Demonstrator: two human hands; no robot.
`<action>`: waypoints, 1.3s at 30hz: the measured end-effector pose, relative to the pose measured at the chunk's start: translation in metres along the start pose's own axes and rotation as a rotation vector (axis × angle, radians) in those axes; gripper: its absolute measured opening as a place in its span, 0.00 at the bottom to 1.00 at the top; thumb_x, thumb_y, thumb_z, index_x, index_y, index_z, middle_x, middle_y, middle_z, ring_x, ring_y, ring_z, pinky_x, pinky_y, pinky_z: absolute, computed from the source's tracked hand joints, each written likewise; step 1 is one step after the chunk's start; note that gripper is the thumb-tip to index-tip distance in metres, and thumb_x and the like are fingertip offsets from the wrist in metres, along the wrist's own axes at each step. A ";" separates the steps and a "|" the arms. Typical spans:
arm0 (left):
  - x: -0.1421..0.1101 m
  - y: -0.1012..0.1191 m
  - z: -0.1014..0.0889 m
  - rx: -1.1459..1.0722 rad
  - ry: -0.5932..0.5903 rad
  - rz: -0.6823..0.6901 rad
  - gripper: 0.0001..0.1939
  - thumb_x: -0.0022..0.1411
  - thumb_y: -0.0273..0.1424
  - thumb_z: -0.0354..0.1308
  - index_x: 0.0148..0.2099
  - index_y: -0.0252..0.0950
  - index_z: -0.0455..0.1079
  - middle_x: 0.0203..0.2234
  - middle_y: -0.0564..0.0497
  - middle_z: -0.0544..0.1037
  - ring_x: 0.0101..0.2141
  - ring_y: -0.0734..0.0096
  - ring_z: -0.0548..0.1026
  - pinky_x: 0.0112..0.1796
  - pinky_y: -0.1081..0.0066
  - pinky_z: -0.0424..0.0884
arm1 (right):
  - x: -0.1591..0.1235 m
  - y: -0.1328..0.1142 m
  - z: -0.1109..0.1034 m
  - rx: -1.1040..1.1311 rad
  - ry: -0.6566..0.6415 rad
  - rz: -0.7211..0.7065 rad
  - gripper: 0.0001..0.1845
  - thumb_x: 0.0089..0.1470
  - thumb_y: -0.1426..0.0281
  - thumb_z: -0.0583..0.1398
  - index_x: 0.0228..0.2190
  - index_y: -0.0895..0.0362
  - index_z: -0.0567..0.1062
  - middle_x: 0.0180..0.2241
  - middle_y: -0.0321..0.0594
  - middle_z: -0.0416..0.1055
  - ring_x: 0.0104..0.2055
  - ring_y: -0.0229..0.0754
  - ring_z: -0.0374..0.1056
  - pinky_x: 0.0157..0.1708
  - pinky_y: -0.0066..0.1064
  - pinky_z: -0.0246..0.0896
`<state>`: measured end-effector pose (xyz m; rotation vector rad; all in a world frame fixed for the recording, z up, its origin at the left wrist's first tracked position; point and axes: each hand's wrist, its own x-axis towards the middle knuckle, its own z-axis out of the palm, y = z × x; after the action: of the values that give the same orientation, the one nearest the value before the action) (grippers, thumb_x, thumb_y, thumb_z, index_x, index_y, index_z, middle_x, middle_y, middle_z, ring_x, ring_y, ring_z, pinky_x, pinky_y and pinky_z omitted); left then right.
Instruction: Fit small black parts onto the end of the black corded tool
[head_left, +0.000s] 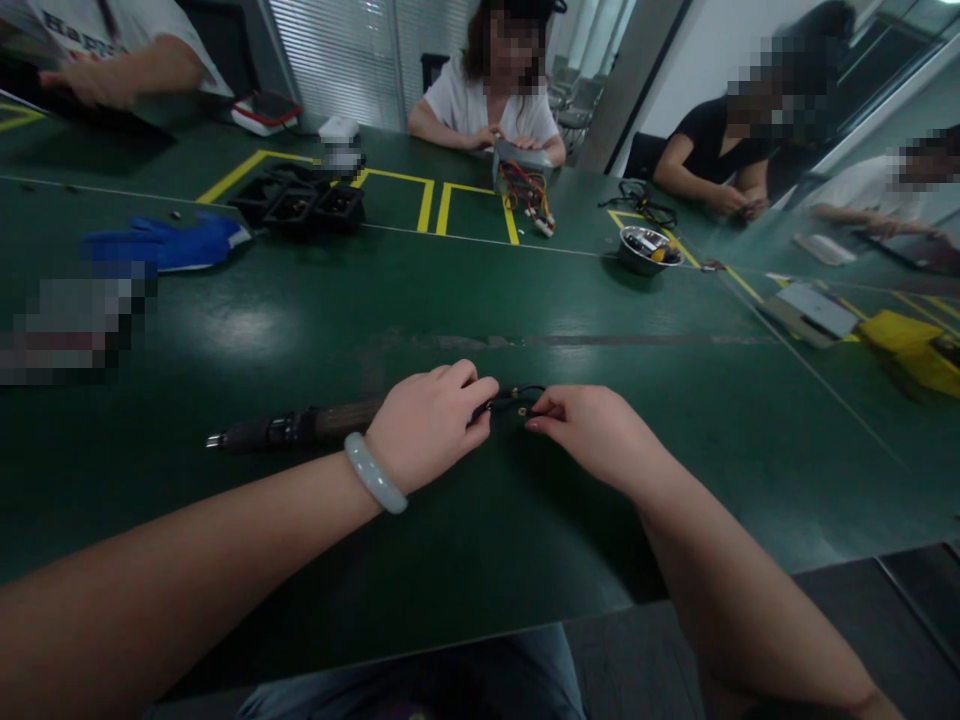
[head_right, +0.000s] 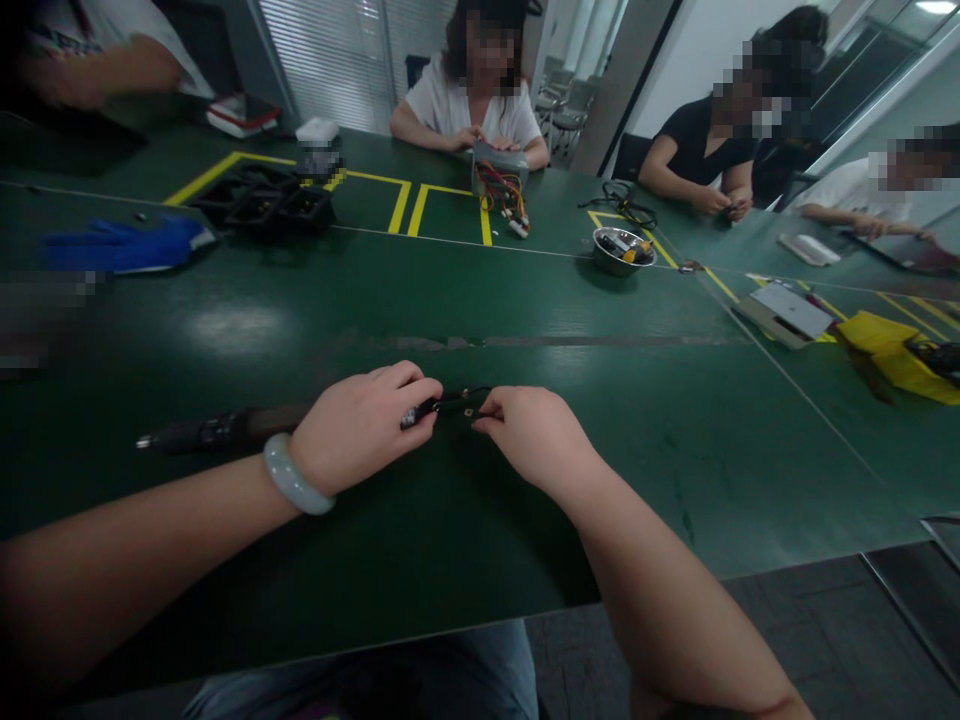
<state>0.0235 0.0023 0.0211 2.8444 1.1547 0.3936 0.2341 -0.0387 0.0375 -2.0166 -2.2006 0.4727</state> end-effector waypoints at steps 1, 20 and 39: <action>0.000 0.001 0.000 0.004 0.003 -0.003 0.10 0.64 0.33 0.49 0.44 0.39 0.68 0.39 0.48 0.71 0.36 0.66 0.72 0.33 0.67 0.69 | 0.001 -0.001 0.002 0.012 -0.008 -0.004 0.06 0.54 0.63 0.61 0.31 0.50 0.78 0.28 0.33 0.74 0.28 0.38 0.66 0.26 0.29 0.52; 0.001 0.006 0.012 -0.079 0.060 -0.042 0.08 0.64 0.31 0.47 0.42 0.36 0.65 0.37 0.48 0.72 0.37 0.65 0.71 0.40 0.63 0.69 | 0.008 0.005 0.012 0.060 -0.012 -0.019 0.08 0.51 0.59 0.64 0.29 0.50 0.79 0.27 0.33 0.73 0.28 0.37 0.66 0.26 0.28 0.52; 0.001 0.002 0.012 -0.072 0.037 -0.004 0.09 0.62 0.32 0.53 0.45 0.39 0.67 0.41 0.50 0.72 0.40 0.65 0.72 0.39 0.64 0.70 | 0.002 -0.006 0.009 0.150 0.051 -0.060 0.05 0.56 0.68 0.60 0.32 0.53 0.77 0.29 0.33 0.74 0.29 0.35 0.66 0.28 0.27 0.53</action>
<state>0.0289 0.0021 0.0106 2.7848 1.1281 0.4794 0.2253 -0.0386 0.0309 -1.8612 -2.1212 0.5552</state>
